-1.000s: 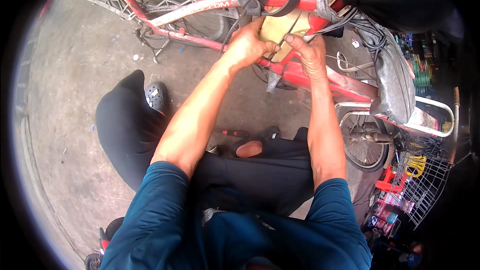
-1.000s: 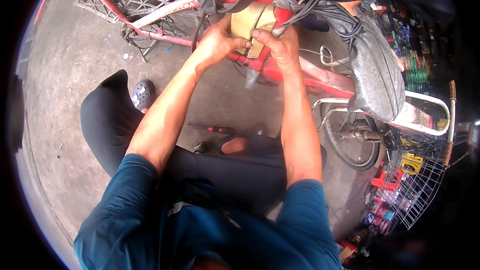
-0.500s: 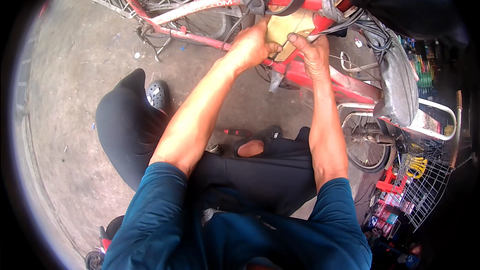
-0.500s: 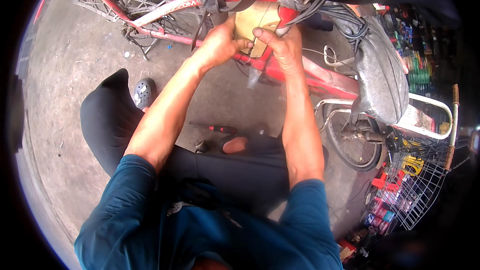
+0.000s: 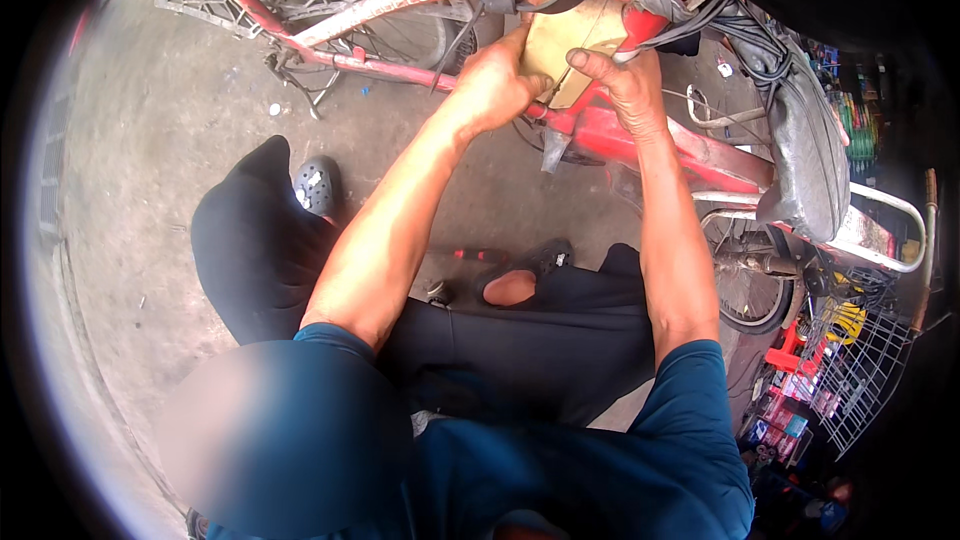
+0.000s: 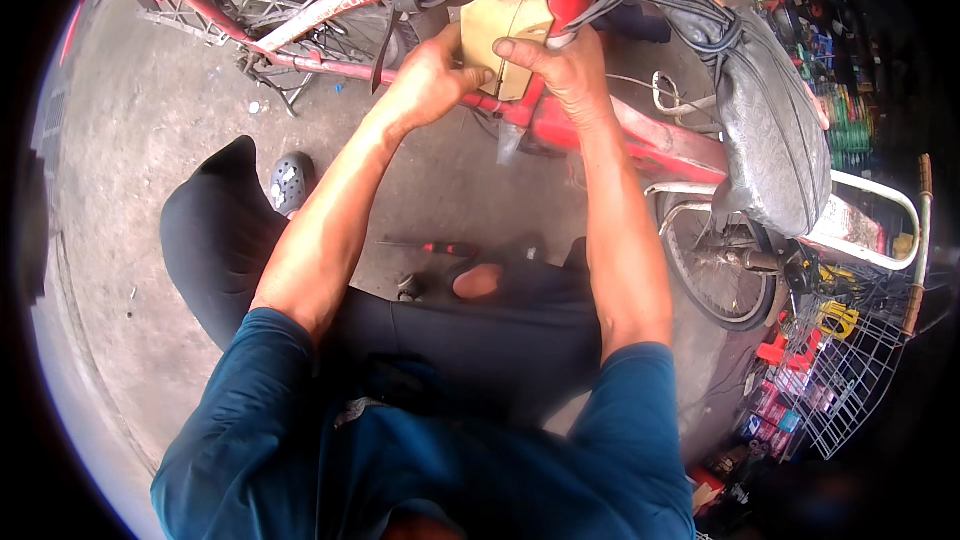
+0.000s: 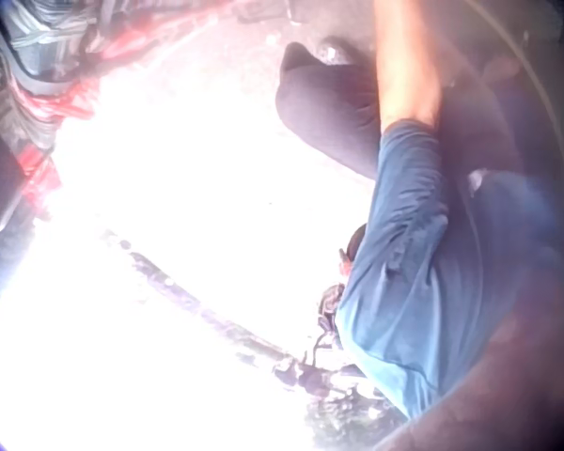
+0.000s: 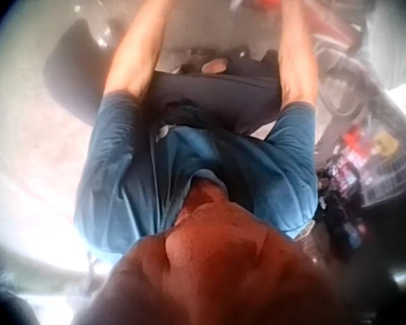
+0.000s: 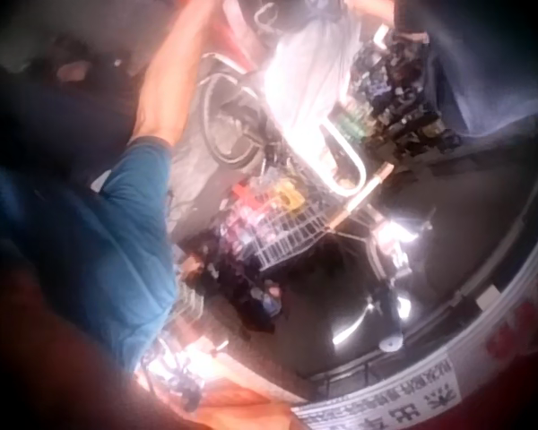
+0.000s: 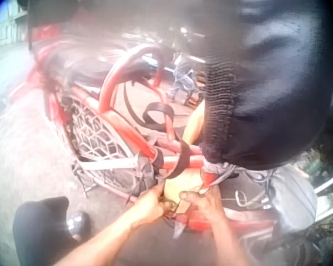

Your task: The person works on a red bicycle, using a screwdriver to adjust and secure components near the rear frame and battery area.

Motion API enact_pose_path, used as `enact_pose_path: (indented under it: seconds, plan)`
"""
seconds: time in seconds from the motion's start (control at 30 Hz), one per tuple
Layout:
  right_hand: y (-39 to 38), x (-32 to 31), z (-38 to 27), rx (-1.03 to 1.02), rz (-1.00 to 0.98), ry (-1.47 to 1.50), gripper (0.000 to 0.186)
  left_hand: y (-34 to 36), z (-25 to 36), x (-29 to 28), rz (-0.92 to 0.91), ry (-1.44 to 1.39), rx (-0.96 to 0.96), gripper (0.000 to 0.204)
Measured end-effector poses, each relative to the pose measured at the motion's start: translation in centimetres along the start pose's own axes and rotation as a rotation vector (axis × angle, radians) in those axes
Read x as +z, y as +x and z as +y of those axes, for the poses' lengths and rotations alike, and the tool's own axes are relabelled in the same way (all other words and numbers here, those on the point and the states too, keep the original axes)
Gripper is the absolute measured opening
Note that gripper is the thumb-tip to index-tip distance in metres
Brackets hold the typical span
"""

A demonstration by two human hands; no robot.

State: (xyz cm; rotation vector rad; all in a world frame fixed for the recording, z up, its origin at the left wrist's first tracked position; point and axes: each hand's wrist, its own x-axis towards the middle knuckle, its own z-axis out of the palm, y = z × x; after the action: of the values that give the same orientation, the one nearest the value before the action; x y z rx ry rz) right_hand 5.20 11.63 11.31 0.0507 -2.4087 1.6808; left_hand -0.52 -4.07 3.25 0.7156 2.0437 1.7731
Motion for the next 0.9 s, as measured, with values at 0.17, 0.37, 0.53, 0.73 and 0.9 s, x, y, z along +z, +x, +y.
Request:
enact_pose_path:
  seconds: [0.17, 0.37, 0.53, 0.73, 0.9]
  plan:
    - [0.0, -0.2, 0.5, -0.006, -0.007, -0.003, 0.041, -0.4, -2.4, 1.3, -0.014, -0.226, -0.054, 0.063]
    - [-0.3, -0.2, 1.4, -0.07, -0.003, -0.036, 0.042, -1.1, -2.7, 1.8, 0.052, -0.129, -0.064, 0.063]
    - [0.1, -0.3, 1.8, -0.079, 0.014, -0.024, 0.041, -0.4, -1.5, 0.8, -0.007, -0.005, -0.023, 0.058]
    - [-0.1, -0.3, 1.4, 0.004, 0.017, -0.046, 0.038, 2.2, -1.6, -0.3, -0.177, 0.024, -0.003, 0.05]
    - [0.5, -0.2, 0.3, -0.186, -0.037, 0.065, 0.057, 1.5, 0.2, -0.2, -0.234, -0.016, -0.039, 0.042]
